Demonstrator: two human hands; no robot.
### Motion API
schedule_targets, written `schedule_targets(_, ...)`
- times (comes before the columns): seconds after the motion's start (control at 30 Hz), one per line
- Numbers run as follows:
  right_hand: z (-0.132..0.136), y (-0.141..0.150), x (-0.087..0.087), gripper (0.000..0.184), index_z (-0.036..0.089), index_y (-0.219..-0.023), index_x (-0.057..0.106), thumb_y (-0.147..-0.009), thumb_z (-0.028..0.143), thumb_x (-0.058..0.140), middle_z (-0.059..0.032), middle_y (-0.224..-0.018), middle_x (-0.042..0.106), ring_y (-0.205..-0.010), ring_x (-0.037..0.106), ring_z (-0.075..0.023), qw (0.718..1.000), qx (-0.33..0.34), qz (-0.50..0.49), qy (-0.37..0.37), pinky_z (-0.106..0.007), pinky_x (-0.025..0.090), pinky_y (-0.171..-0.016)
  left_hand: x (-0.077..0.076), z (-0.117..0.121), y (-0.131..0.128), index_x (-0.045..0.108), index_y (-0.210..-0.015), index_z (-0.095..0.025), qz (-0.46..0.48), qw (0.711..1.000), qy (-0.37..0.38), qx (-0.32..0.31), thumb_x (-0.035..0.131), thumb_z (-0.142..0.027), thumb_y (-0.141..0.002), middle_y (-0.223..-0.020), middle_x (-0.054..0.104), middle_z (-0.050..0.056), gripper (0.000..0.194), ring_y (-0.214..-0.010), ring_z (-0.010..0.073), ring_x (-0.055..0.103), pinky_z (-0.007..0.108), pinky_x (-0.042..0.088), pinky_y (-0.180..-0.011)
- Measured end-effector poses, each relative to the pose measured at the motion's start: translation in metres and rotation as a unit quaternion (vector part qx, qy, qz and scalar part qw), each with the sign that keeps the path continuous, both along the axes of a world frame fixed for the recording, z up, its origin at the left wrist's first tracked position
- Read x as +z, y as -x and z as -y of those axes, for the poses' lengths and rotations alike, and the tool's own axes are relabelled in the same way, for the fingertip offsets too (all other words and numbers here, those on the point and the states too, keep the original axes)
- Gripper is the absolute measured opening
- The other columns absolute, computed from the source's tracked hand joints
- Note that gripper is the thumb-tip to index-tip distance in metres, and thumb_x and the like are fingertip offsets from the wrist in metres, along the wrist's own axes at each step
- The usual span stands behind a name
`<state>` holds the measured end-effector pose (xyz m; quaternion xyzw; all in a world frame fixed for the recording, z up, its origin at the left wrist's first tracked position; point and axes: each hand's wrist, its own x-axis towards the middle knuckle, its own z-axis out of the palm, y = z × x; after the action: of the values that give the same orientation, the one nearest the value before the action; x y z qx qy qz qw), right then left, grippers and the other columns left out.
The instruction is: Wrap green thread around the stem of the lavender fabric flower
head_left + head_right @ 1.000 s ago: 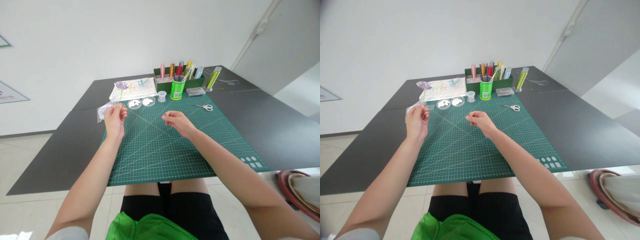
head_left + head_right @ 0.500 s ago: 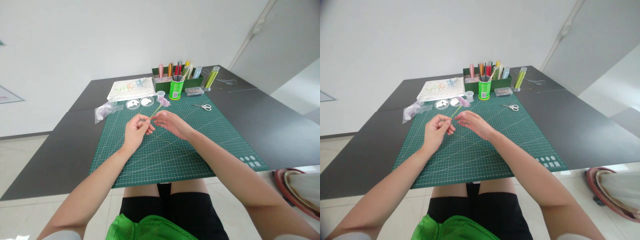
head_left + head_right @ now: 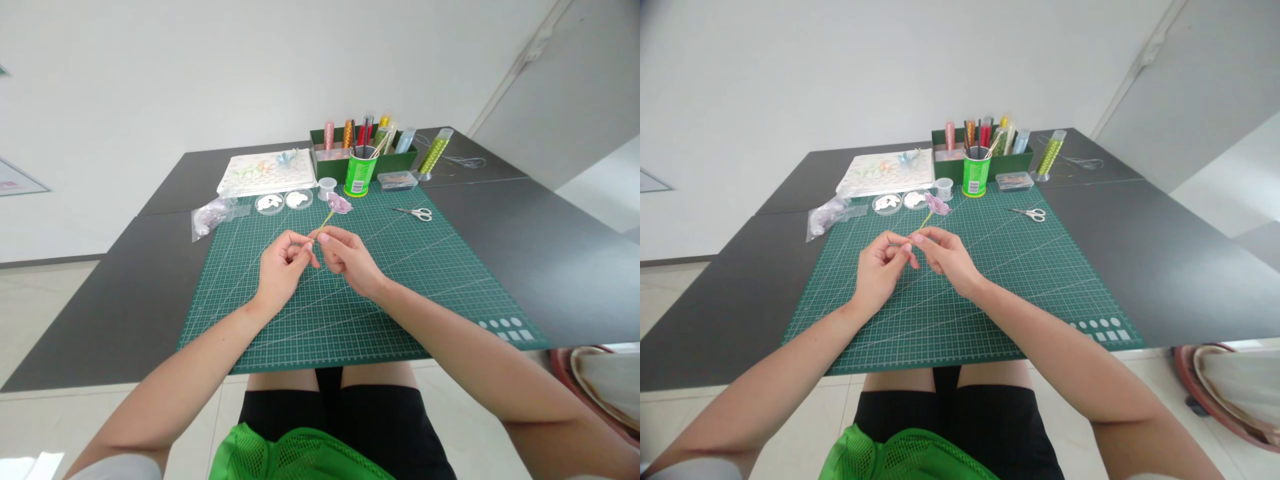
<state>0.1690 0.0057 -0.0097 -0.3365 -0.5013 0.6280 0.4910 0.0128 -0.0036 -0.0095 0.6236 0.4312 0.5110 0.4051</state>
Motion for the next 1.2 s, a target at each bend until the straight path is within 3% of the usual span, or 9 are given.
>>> schedule_targets(0.13,-0.002,-0.001,-0.001,0.039,0.019,-0.089,0.068,-0.081,0.056,0.077,0.0119,-0.050,0.029,-0.045,0.019,-0.0062,1.000,-0.001,-0.001,0.007,-0.026,0.013,-0.043,-0.001,-0.001,0.001,0.062,-0.086,-0.022,0.000,1.000,-0.009,0.007,0.068,-0.036,-0.091,-0.055,0.066,-0.005,0.016,-0.036,0.0067,0.038,0.021,0.029,-0.039)
schedule_targets(0.3,-0.006,-0.002,-0.004,0.042,0.016,-0.086,0.072,-0.077,0.056,0.081,0.0083,-0.051,0.044,-0.045,0.024,-0.0053,0.998,-0.032,0.061,-0.014,-0.025,0.014,-0.043,-0.003,-0.004,0.001,0.063,-0.087,-0.021,-0.034,0.999,-0.023,0.004,0.065,-0.033,-0.092,-0.057,0.069,-0.003,0.014,-0.037,0.0066,0.040,0.020,0.030,-0.040)
schedule_targets(0.4,-0.009,-0.003,-0.004,0.039,0.016,-0.079,0.074,-0.078,0.055,0.082,0.0043,-0.054,0.053,-0.047,0.032,-0.0063,0.992,-0.056,0.106,-0.046,-0.024,0.021,-0.045,-0.004,-0.005,0.002,0.063,-0.087,-0.020,-0.046,0.998,-0.029,0.017,0.064,-0.033,-0.092,-0.060,0.071,-0.003,0.013,-0.038,0.0067,0.042,0.020,0.032,-0.041)
schedule_targets(0.53,-0.011,-0.008,-0.003,0.037,0.016,-0.071,0.077,-0.083,0.051,0.076,-0.0025,-0.066,0.067,-0.059,0.048,-0.0108,0.974,-0.059,0.168,-0.142,-0.026,0.037,-0.055,-0.004,-0.009,0.005,0.064,-0.089,-0.021,-0.032,0.998,-0.016,0.055,0.064,-0.032,-0.092,-0.059,0.069,-0.003,0.012,-0.038,0.0076,0.044,0.020,0.034,-0.041)
schedule_targets(0.77,-0.006,-0.018,0.003,0.035,0.016,-0.089,0.086,-0.092,0.045,0.067,0.0025,-0.054,0.055,-0.050,0.035,-0.0081,0.947,-0.042,0.225,-0.226,-0.026,0.028,-0.050,-0.006,-0.018,0.013,0.065,-0.090,-0.021,-0.095,0.991,-0.026,0.088,0.063,-0.032,-0.094,-0.062,0.072,-0.004,0.012,-0.042,0.0095,0.053,0.022,0.044,-0.049)
schedule_targets(1.0,-0.003,-0.030,0.021,0.034,0.020,-0.084,0.087,-0.091,0.050,0.072,-0.0019,-0.062,0.070,-0.053,0.050,-0.0099,0.938,-0.035,0.196,-0.283,-0.025,0.036,-0.049,-0.009,-0.021,0.015,0.062,-0.085,-0.021,-0.225,0.974,0.003,-0.002,0.061,-0.027,-0.096,-0.074,0.080,-0.003,0.012,-0.048,0.0112,0.063,0.025,0.049,-0.058)
schedule_targets(1.2,-0.012,-0.044,0.025,0.021,0.025,-0.094,0.088,-0.091,0.040,0.074,-0.0045,-0.086,0.082,-0.076,0.074,-0.0176,0.940,-0.064,0.182,-0.281,-0.027,0.056,-0.065,-0.009,-0.015,0.011,0.065,-0.086,-0.021,-0.245,0.961,0.029,-0.127,0.063,-0.024,-0.095,-0.079,0.081,-0.003,0.010,-0.057,0.0118,0.069,0.025,0.051,-0.062)
